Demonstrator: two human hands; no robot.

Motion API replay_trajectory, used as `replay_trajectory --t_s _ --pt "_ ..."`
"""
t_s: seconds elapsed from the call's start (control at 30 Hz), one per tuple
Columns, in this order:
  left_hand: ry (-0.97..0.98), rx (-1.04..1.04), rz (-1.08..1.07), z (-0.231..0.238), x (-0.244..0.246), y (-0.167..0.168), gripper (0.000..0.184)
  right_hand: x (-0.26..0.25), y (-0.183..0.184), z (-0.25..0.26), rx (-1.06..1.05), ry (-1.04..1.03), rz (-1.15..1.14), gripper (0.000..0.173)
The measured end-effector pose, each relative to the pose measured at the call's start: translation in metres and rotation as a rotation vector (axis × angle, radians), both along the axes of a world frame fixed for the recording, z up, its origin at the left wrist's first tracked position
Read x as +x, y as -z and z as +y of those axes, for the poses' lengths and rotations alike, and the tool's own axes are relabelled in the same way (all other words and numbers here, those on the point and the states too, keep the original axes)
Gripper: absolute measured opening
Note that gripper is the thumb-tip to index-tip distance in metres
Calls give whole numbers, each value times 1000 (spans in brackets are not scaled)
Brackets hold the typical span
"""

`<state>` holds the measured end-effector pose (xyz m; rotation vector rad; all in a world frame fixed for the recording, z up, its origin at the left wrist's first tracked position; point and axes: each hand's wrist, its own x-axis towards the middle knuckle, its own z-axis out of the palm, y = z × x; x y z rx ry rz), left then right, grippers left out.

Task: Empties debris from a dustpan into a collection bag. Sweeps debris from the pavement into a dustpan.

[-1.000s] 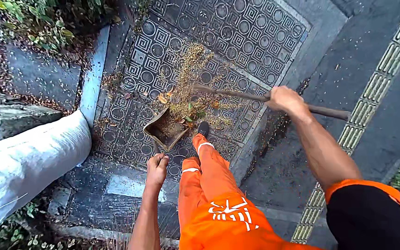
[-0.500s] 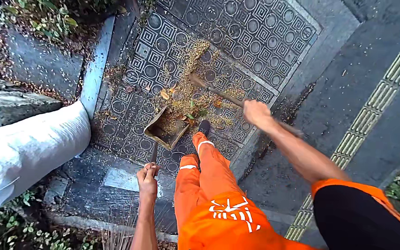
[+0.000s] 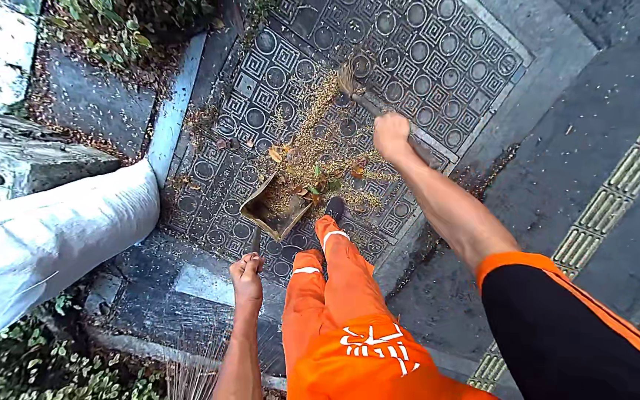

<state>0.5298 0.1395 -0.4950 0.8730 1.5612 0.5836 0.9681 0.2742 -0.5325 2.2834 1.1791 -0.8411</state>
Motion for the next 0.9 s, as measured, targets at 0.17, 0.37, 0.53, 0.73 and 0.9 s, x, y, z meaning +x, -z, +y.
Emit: replay_trajectory --t_s 0.17,0.37,0.53,0.73,0.9 --pt "-29 -6 -13 -2 -14 3 30 -3 -62 -42 -183 -265 54 19" --pt "-46 -8 -36 8 -8 5 31 24 -129 11 -127 -167 1 26" --pt "-16 -17 -15 8 1 4 31 -39 -32 4 23 -107 73 26" --pt "21 14 -16 -6 -13 9 29 -114 -46 -78 -234 -417 116 19" --pt "-13 30 -40 -9 -21 9 32 -109 -141 -29 -243 -445 141 18"
